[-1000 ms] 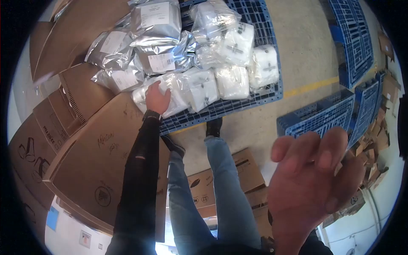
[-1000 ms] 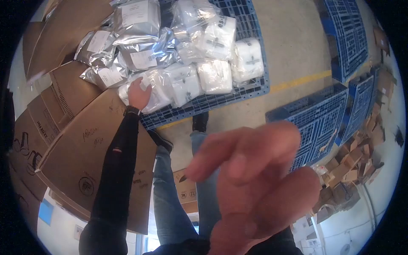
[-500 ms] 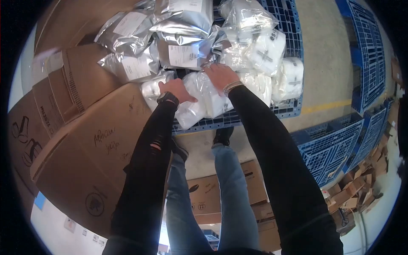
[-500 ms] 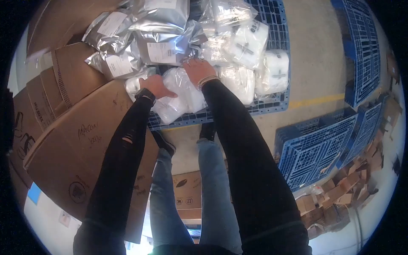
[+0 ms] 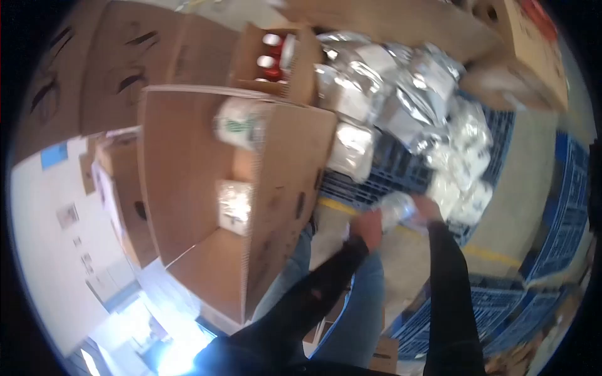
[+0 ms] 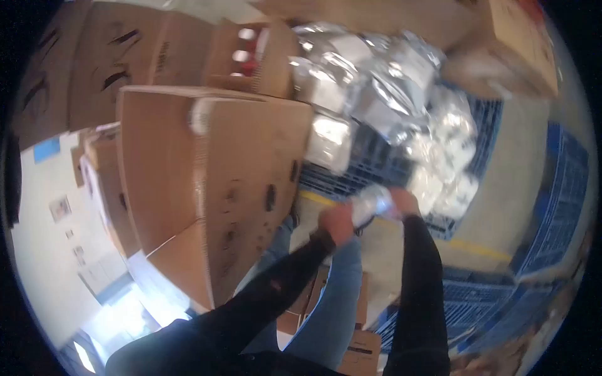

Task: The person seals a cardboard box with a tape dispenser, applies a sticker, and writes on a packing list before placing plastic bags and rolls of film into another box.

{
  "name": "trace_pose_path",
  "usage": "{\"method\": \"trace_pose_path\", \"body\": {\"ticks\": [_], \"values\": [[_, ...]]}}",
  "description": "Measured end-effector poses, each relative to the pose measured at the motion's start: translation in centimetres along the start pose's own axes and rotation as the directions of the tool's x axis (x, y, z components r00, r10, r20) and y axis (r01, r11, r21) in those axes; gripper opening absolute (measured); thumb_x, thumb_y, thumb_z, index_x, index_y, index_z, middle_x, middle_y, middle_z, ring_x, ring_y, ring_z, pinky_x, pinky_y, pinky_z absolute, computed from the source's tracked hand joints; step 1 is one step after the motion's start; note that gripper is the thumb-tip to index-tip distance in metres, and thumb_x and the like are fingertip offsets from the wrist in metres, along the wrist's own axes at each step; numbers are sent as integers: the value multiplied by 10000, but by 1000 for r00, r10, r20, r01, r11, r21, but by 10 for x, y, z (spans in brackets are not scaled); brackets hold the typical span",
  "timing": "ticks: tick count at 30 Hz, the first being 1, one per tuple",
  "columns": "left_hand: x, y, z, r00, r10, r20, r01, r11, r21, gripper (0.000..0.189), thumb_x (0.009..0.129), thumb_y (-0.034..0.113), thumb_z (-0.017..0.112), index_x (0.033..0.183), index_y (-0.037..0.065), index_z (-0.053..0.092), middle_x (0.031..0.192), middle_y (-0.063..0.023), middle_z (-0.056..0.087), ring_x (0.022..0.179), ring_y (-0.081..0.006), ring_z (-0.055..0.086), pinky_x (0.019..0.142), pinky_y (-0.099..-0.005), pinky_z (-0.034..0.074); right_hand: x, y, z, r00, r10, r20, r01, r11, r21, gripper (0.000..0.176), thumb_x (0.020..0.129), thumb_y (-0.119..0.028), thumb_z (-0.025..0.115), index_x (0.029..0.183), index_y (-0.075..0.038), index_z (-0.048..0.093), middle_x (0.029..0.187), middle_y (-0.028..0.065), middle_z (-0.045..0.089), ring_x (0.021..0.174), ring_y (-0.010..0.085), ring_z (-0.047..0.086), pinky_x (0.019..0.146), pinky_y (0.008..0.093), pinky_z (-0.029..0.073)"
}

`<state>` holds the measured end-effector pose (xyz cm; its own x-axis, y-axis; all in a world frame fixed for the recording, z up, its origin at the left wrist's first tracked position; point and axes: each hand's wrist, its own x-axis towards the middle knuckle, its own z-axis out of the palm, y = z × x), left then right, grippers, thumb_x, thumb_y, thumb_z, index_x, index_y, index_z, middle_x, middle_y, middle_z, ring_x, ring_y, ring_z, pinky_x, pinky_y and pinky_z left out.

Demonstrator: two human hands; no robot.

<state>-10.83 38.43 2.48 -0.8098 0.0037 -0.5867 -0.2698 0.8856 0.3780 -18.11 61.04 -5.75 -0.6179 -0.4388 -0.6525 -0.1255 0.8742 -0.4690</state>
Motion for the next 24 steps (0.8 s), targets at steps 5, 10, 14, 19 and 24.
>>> {"method": "trace_pose_path", "body": {"ticks": [5,10,14,19,24], "values": [[-176,25,-210,933,354,71,-309,885,-349,445,838,200,697,1257,74,618,1023,-166,707,927,-369,694,792,-466,566,-137,-94,-93,981,120,-151,-75,958,276,536,726,-319,807,1209,-127,683,1141,159,714,1063,364,671,924,437,538],[-294,-28,-454,945,187,268,-113,957,-269,660,737,319,795,1341,139,599,1116,-133,716,975,-337,704,842,-443,574,-275,-260,-238,949,228,-217,-48,786,617,534,714,-149,845,1191,4,657,1086,149,732,1006,291,699,939,393,533],[-322,-95,-542,954,238,-184,-241,971,6,607,696,217,801,1277,159,637,1046,-106,733,828,-316,722,684,-407,583,-293,-384,-294,954,-22,-298,190,813,550,570,719,-155,851,1225,-2,636,1102,153,724,1020,279,692,947,396,531],[-228,-165,-543,947,314,-67,-224,795,564,210,800,131,666,997,156,737,865,-94,747,744,-283,734,619,-409,569,-198,-521,-301,940,-341,-25,340,923,180,564,818,-444,717,1247,-85,644,1126,176,714,1056,342,689,914,437,544],[-138,-177,-522,889,459,1,-372,718,588,135,823,225,684,931,175,747,779,-109,718,745,-313,730,639,-430,579,-88,-560,-237,998,-61,15,62,961,-269,588,790,-438,733,1236,-72,619,1086,181,720,1011,374,691,901,479,541]]}}
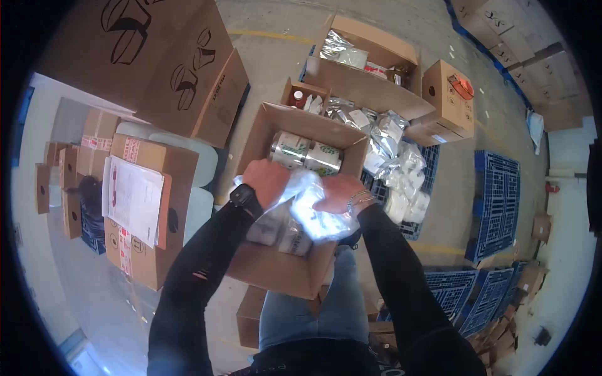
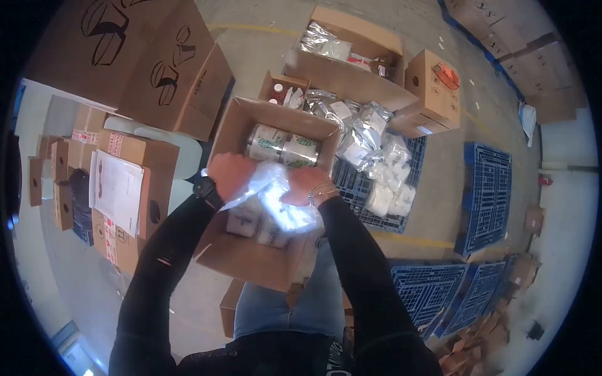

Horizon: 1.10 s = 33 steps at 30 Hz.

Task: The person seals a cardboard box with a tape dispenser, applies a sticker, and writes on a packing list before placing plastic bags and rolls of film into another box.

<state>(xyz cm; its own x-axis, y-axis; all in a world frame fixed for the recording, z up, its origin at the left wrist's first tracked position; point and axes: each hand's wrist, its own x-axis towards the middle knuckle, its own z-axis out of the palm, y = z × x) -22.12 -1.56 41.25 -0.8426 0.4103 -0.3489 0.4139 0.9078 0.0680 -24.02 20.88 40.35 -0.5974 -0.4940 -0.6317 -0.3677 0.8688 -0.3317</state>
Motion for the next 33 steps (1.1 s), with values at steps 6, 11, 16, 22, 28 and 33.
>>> {"method": "trace_pose_path", "body": {"ticks": [6,11,16,22,28,33], "values": [[15,-8,79,981,-93,-168,55,975,-217,280,868,186,626,1128,237,719,879,-67,728,770,-296,726,615,-455,574,32,-2,51,942,253,-221,-259,966,1,376,850,-237,651,1185,-67,621,1034,206,717,914,393,721,785,479,590],[2,1,182,976,-97,-196,67,986,-154,541,892,130,576,1405,298,554,1425,-58,539,1335,-296,485,1036,-516,432,69,-29,159,816,472,-334,-456,880,130,586,943,-183,519,1513,-170,382,1487,204,451,1208,455,574,1066,615,378],[-27,20,308,938,-188,292,250,949,-192,647,962,218,526,1568,334,334,1688,-45,181,1556,-354,93,1194,-666,76,98,-66,319,776,601,191,-629,761,162,774,922,-211,525,1619,-266,194,1682,206,6,1455,604,163,1152,637,283],[1,25,322,936,-219,274,285,930,-232,627,997,337,514,1585,317,299,1701,-71,93,1549,-405,61,1185,-664,130,120,-42,365,833,550,-61,-493,787,372,787,897,-177,518,1618,-234,207,1656,283,-50,1456,636,7,1199,656,90],[19,15,359,962,-175,209,218,954,-206,665,991,354,531,1597,293,266,1701,-97,69,1543,-433,54,1177,-652,197,154,-36,333,770,631,93,-616,696,369,805,920,-271,509,1626,-149,144,1646,310,20,1491,575,29,1193,658,79],[13,28,303,863,-178,472,273,952,-141,952,851,502,684,1616,210,199,1689,-179,27,1514,-499,117,1149,-718,183,164,-61,282,603,766,221,-754,459,470,835,903,-509,537,1603,-144,264,1679,185,123,1529,438,151,1210,581,171]]}}
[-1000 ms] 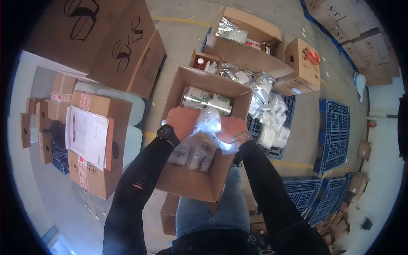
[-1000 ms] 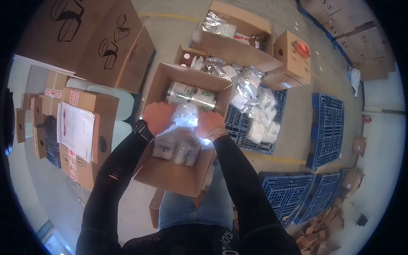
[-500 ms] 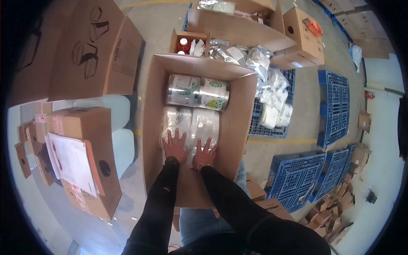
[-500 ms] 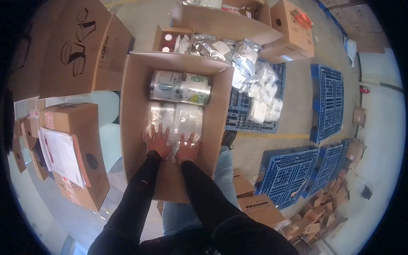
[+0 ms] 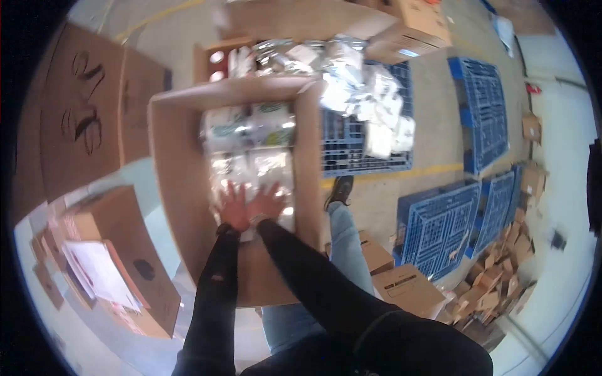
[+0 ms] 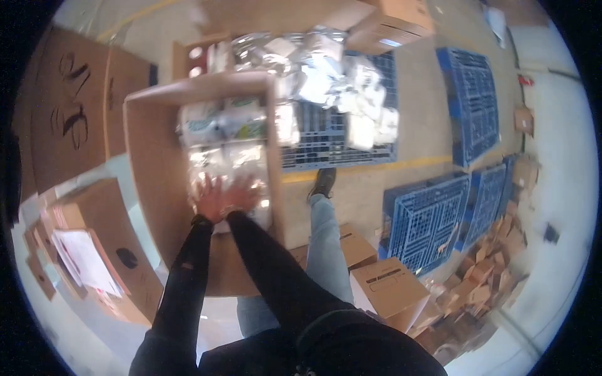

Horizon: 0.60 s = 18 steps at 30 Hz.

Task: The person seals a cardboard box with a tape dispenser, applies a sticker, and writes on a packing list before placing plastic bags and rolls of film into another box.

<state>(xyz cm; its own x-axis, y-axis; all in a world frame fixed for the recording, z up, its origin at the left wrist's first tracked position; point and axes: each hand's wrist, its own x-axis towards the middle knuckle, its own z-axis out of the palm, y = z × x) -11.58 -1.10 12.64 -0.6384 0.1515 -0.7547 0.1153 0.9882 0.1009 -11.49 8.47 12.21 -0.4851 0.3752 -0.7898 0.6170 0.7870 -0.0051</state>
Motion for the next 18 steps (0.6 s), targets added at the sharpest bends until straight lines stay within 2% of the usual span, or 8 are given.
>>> {"method": "trace_pose_path", "body": {"ticks": [2,4,6,8,10,12,15,18], "values": [[-15,-5,-3,977,-103,-185,54,966,-252,783,902,375,653,1553,126,296,1586,-201,228,1448,-441,266,1140,-601,259,-37,-2,-54,950,-309,-51,311,906,286,729,933,-452,559,1529,-69,389,1643,228,202,1482,412,295,1192,482,290],[-34,7,-24,830,-333,-447,-93,708,-700,618,954,248,621,1490,42,393,1483,-223,429,1383,-382,416,1131,-484,335,-71,17,-102,750,-573,-329,629,467,621,563,952,-265,601,1440,-17,472,1564,276,320,1404,475,378,1133,430,394],[-81,68,-104,605,-436,-666,-496,447,-744,459,992,107,577,1419,-17,464,1368,-179,564,1279,-278,539,1079,-387,413,-109,69,-196,457,-646,-611,845,101,525,473,946,-169,609,1382,-12,519,1446,266,479,1372,425,448,1113,449,401],[-119,145,-170,521,-534,-666,-550,386,-741,442,983,58,565,1409,-2,462,1303,-147,584,1215,-235,555,1050,-376,434,-98,135,-240,355,-557,-751,931,135,340,506,942,-152,636,1422,-60,502,1455,229,489,1296,375,532,1052,424,465],[-130,206,-176,516,-469,-716,-688,270,-673,391,986,66,564,1365,-3,492,1239,-139,607,1158,-227,578,1018,-364,451,-45,211,-257,379,-393,-838,922,242,304,447,947,-162,654,1362,-40,543,1373,214,555,1155,334,621,960,410,516],[-111,276,-165,628,-222,-746,-744,110,-659,361,989,67,558,1340,2,507,1156,-120,635,1070,-208,607,965,-338,473,15,283,-273,739,-165,-653,671,259,695,417,942,-200,676,1313,-38,574,1267,194,614,1009,304,671,854,403,547],[-29,386,-130,945,-28,-325,-325,25,-946,383,980,135,637,1316,-21,538,1084,-77,658,965,-142,611,874,-284,488,152,416,-249,905,-61,-421,398,475,785,450,915,-256,703,1294,-44,586,1139,188,674,926,272,690,807,397,560],[121,448,-10,992,123,-9,-34,200,-979,524,938,257,721,1306,-68,536,987,-52,653,897,-118,591,824,-267,486,302,550,-199,924,-85,-372,278,818,504,524,898,-370,695,1299,-51,588,1118,204,696,1012,320,689,897,408,544]]}}
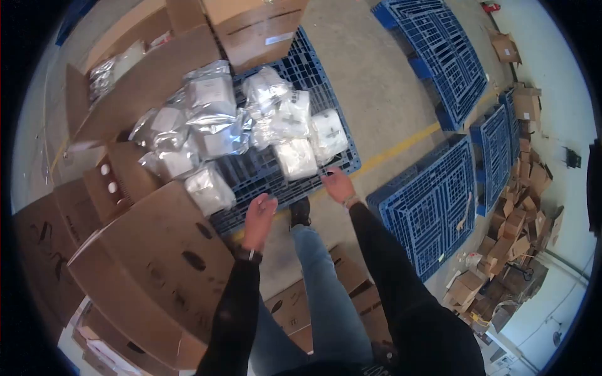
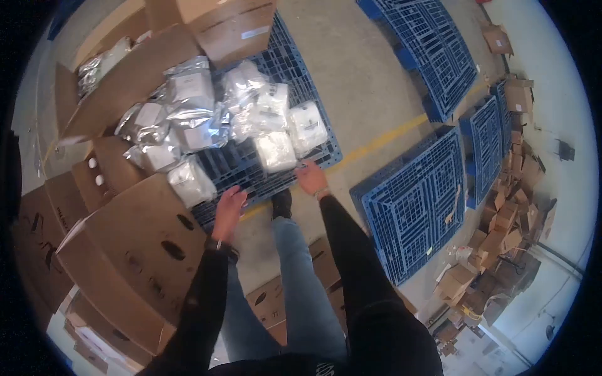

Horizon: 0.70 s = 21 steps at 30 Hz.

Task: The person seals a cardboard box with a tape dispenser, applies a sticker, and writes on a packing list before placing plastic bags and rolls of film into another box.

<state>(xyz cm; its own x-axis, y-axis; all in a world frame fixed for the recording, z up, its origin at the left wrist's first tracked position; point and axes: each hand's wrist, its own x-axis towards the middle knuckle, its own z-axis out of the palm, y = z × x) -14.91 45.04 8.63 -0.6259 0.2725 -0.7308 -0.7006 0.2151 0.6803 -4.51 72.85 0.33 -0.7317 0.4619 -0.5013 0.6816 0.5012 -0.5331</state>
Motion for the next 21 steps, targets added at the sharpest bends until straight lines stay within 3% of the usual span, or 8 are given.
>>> {"method": "trace_pose_path", "body": {"ticks": [1,4,8,11,14,16,18,21], "values": [[51,-38,16,989,-144,20,143,988,65,583,918,293,745,1306,-85,529,951,-46,649,870,-121,587,810,-272,488,33,53,3,994,104,17,-103,994,-38,583,872,-438,708,1274,-29,602,1162,213,683,1050,353,667,917,422,526],[190,-123,48,994,-107,14,98,947,307,661,860,344,793,1255,-119,535,908,-54,639,843,-164,596,805,-315,502,122,127,-3,955,292,-55,-297,936,-189,790,806,-584,724,1281,33,593,1268,273,623,1188,403,589,1020,446,464],[235,-101,121,971,-80,-227,112,985,135,697,796,365,842,1223,-113,566,1070,-133,682,992,-233,654,903,-349,520,218,144,7,976,-4,-218,-33,986,-166,1053,727,-658,751,1392,106,462,1385,295,550,1271,420,554,1088,434,435],[262,-133,127,957,-192,-216,235,953,191,804,785,421,837,1321,-104,549,1231,-184,666,1152,-256,634,976,-383,504,233,115,14,959,193,-208,-182,981,73,1153,640,-722,782,1353,140,502,1349,306,576,1255,397,576,1072,421,446],[251,-115,120,966,-259,7,258,964,58,818,749,396,875,1324,-91,556,1278,-172,651,1172,-260,624,991,-384,493,239,101,0,855,477,202,-492,870,29,1127,561,-741,820,1245,129,606,1275,300,630,1205,376,616,1025,400,475],[236,-97,128,917,-399,-7,398,914,74,779,718,334,916,1285,-87,586,1307,-156,640,1172,-250,627,992,-360,492,222,95,-2,886,431,171,-457,876,155,932,587,-631,879,1174,65,679,1186,241,692,1138,324,661,969,370,504],[244,-132,131,962,-275,11,275,958,-79,657,755,217,875,1284,-50,591,1254,-135,665,1133,-243,646,938,-375,522,205,98,3,955,265,136,-297,876,380,849,610,-554,907,1175,40,686,1181,209,703,1123,296,670,957,360,511],[216,-140,131,997,-74,17,76,982,-171,546,792,147,811,1274,-10,609,1185,-135,694,1074,-231,674,861,-378,561,164,79,3,957,290,25,-274,868,414,739,666,-425,915,1209,16,677,1169,149,710,1055,237,678,937,368,520]]}}
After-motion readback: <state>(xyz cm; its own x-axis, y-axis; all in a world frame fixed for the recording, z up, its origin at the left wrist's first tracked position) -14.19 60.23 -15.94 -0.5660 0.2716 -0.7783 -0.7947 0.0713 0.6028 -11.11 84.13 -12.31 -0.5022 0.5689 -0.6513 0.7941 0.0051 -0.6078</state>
